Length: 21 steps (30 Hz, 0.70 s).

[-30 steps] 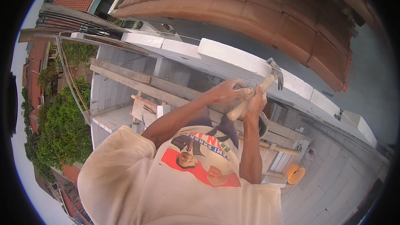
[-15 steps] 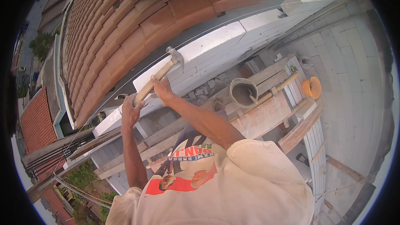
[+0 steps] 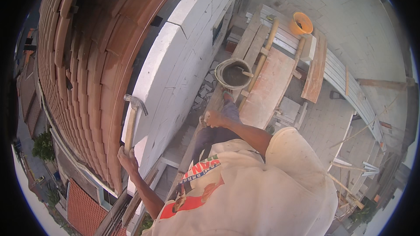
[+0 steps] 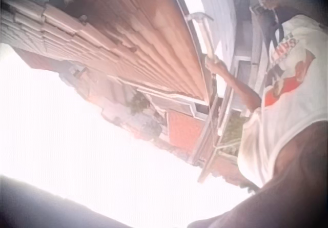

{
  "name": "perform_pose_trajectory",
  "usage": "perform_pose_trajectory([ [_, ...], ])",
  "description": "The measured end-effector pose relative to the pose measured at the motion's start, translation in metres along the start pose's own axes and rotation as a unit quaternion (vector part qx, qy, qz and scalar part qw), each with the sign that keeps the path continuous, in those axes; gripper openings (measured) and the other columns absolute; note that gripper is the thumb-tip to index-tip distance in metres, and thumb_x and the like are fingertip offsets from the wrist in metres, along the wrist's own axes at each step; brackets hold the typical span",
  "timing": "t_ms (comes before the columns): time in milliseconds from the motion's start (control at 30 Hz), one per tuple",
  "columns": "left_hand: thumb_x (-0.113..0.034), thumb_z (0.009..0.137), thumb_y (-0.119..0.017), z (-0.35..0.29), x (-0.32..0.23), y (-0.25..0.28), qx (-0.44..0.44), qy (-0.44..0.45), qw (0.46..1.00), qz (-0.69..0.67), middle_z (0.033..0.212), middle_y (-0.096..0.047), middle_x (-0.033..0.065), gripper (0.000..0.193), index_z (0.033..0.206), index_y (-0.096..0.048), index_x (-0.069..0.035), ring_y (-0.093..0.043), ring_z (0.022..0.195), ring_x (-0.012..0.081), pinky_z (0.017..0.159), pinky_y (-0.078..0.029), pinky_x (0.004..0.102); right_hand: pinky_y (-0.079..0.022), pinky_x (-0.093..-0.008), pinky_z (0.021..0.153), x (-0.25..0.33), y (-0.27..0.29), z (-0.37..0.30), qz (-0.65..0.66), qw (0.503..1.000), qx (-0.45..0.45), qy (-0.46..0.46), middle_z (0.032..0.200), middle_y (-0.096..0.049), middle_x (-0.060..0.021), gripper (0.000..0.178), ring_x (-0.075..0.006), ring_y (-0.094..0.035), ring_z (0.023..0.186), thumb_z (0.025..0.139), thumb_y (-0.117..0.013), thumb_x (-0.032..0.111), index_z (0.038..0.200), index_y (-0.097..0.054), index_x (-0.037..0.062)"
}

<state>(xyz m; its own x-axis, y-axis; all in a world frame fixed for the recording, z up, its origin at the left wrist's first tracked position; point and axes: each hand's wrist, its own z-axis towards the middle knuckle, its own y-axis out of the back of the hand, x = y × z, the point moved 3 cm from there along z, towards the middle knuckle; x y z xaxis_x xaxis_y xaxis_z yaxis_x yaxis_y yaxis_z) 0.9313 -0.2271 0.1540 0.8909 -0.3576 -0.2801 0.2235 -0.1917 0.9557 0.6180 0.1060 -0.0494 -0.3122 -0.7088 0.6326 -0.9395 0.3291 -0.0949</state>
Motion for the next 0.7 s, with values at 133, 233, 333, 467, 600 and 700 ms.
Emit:
perform_pose_trajectory([
  [133,-0.026,0.089,-0.080,-0.025,-0.002,-0.019,-0.199,0.039,0.975,0.095,0.128,-0.052,0.0289,0.068,0.134,-0.048,0.013,-0.048,0.125,0.0435,0.105,-0.040,0.0566,-0.059,-0.0405,0.070,-0.094,0.106,-0.019,-0.100,0.980,-0.170,-0.023,0.101,-0.075,-0.0193,0.038,-0.0265,-0.075,0.086,0.091,-0.068,0.026,0.118,-0.064,-0.0007],
  [233,-0.035,0.091,-0.079,-0.084,0.015,-0.086,-0.185,0.163,0.968,0.044,0.122,-0.051,0.0274,0.072,0.129,-0.047,0.017,-0.048,0.121,0.0412,0.103,-0.040,0.0543,-0.052,-0.0549,0.099,-0.114,0.164,-0.026,-0.178,0.928,-0.289,-0.152,0.115,-0.068,-0.0351,0.053,-0.0507,-0.065,0.113,0.093,-0.062,0.025,0.138,-0.056,-0.0029],
  [333,-0.036,0.093,-0.077,-0.116,-0.030,-0.186,0.161,0.252,0.947,-0.117,0.119,-0.054,0.0208,0.068,0.129,-0.048,0.015,-0.053,0.114,0.0300,0.097,-0.044,0.0462,-0.053,-0.0549,0.098,-0.144,0.210,0.007,-0.192,0.917,-0.299,-0.182,0.114,-0.069,-0.0336,0.046,-0.0474,-0.067,0.111,0.095,-0.061,0.028,0.128,-0.061,-0.0038],
  [467,-0.033,0.092,-0.078,-0.106,-0.114,-0.341,0.458,0.266,0.801,-0.279,0.109,-0.060,0.0063,0.061,0.131,-0.053,0.008,-0.058,0.099,0.0149,0.087,-0.050,0.0375,-0.051,-0.0528,0.097,-0.174,0.260,0.085,-0.356,0.871,-0.287,-0.180,0.113,-0.070,-0.0245,0.033,-0.0377,-0.066,0.114,0.094,-0.062,0.024,0.116,-0.066,-0.0004],
  [600,-0.031,0.091,-0.078,-0.066,-0.219,-0.502,0.525,0.277,0.740,-0.317,0.117,-0.060,0.0045,0.063,0.140,-0.052,-0.001,-0.058,0.105,0.0151,0.091,-0.050,0.0395,-0.043,-0.0431,0.100,-0.191,0.308,0.179,-0.559,0.764,-0.307,-0.101,0.118,-0.068,-0.0110,0.023,-0.0267,-0.058,0.120,0.092,-0.062,0.020,0.108,-0.073,0.0080],
  [700,-0.030,0.092,-0.078,-0.045,-0.269,-0.611,0.551,0.304,0.683,-0.372,0.142,-0.052,0.0155,0.075,0.149,-0.042,0.002,-0.053,0.132,0.0278,0.108,-0.044,0.0477,-0.038,-0.0400,0.099,-0.211,0.338,0.246,-0.680,0.665,-0.295,-0.088,0.119,-0.063,-0.0079,0.026,-0.0251,-0.053,0.118,0.090,-0.062,0.020,0.110,-0.075,0.0096],
])
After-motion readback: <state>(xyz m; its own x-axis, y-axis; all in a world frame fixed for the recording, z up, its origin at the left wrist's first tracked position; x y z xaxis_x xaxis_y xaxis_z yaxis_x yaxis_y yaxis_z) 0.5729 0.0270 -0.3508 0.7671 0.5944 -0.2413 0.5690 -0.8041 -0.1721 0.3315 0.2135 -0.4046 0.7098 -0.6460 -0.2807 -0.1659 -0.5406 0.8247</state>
